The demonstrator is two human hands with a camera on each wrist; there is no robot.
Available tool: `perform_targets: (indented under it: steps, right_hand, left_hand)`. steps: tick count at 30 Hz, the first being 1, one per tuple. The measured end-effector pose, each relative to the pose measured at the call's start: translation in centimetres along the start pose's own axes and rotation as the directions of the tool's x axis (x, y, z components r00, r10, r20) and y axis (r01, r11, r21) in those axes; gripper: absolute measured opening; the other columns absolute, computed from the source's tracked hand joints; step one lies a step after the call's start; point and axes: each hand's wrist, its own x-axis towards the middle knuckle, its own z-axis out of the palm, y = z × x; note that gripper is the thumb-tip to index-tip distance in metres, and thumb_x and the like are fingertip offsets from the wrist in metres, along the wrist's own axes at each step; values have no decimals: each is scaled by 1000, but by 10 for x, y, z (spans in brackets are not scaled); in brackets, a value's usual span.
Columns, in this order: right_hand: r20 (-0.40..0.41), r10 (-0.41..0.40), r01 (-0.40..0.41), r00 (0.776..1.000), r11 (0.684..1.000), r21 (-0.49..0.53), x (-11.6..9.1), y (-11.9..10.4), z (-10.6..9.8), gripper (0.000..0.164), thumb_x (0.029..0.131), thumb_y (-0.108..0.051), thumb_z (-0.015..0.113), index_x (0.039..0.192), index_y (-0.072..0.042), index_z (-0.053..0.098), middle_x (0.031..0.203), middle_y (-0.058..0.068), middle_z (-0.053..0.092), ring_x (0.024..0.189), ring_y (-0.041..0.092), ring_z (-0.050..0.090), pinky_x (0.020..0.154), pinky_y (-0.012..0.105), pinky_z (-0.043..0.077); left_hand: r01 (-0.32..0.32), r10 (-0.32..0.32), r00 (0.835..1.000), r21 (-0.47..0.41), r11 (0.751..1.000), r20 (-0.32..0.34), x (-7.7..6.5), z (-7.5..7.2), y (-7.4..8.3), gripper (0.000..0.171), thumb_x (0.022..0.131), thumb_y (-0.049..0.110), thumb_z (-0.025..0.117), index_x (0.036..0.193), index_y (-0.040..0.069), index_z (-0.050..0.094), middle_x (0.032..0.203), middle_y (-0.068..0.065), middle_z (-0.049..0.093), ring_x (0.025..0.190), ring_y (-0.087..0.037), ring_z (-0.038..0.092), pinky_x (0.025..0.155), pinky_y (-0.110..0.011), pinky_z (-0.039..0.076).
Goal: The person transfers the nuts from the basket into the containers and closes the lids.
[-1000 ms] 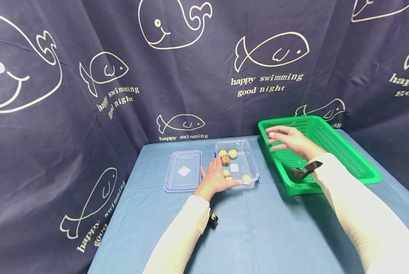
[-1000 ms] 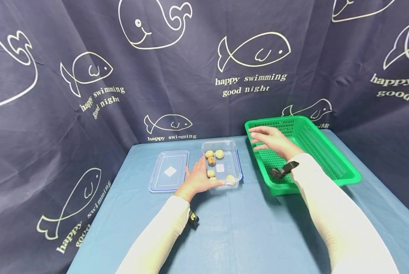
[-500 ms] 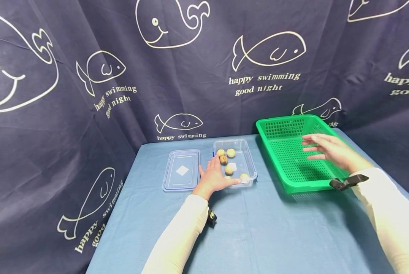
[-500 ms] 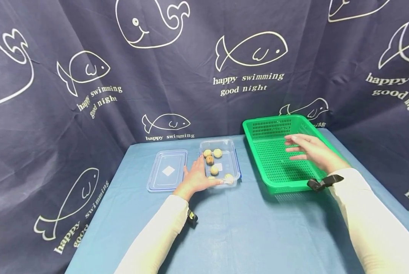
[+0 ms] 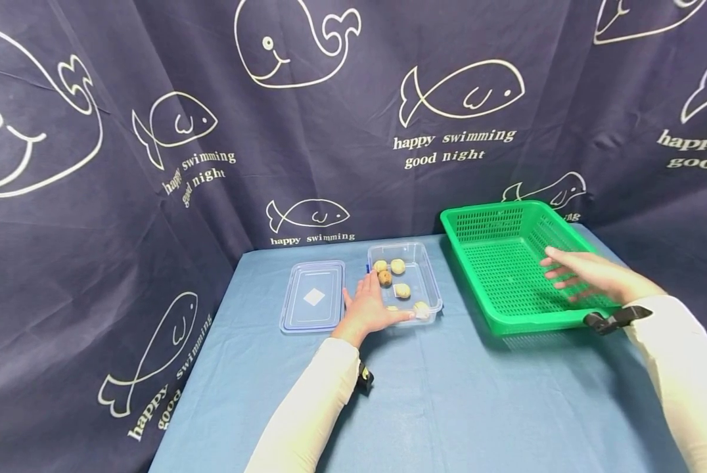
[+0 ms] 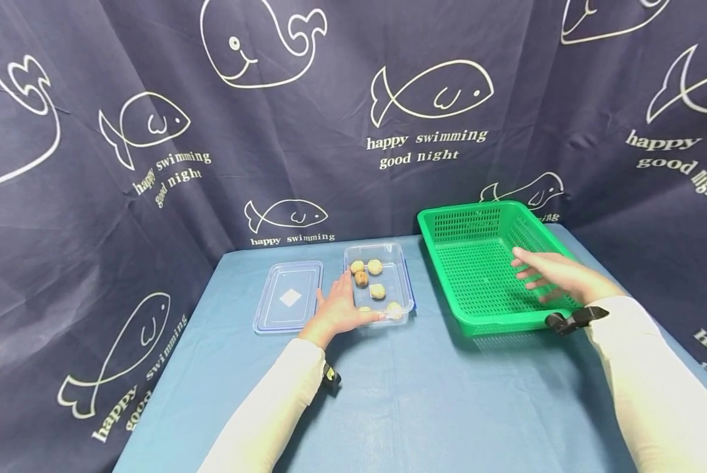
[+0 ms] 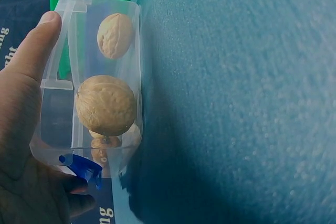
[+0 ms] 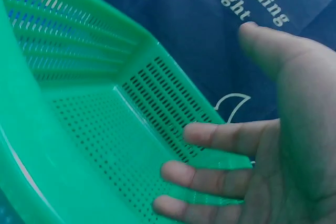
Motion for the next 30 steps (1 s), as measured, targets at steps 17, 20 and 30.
perform_targets:
  steps: [17,20,30]
  right_hand:
    - [131,97,-75,987,984,-160,13,19,6,85,106,-51,41,151,18,18,136,39,47,120,56,55,98,61,47]
    - [131,73,-55,989,989,-137,17,21,10,77,105,-45,49,150,14,26,131,30,53,115,46,61,94,54,51]
    - [242,-68,76,968,997,-21,28,26,23,66,97,-17,66,147,12,34,127,28,60,111,27,62,95,49,50]
  left_hand:
    - [-6,6,1000,-2,1000,9,-1,0,0,134,68,79,74,161,3,14,167,-14,21,152,-32,23,116,-69,5]
    - [-6,6,1000,7,1000,0,-1,-1,0,134,68,79,74,161,3,15,166,-14,23,151,-32,25,115,-70,8]
    - [-4,4,1000,-17,1000,-10,0,4,-2,135,67,80,75,162,4,15,166,-13,23,152,-31,24,116,-70,6]
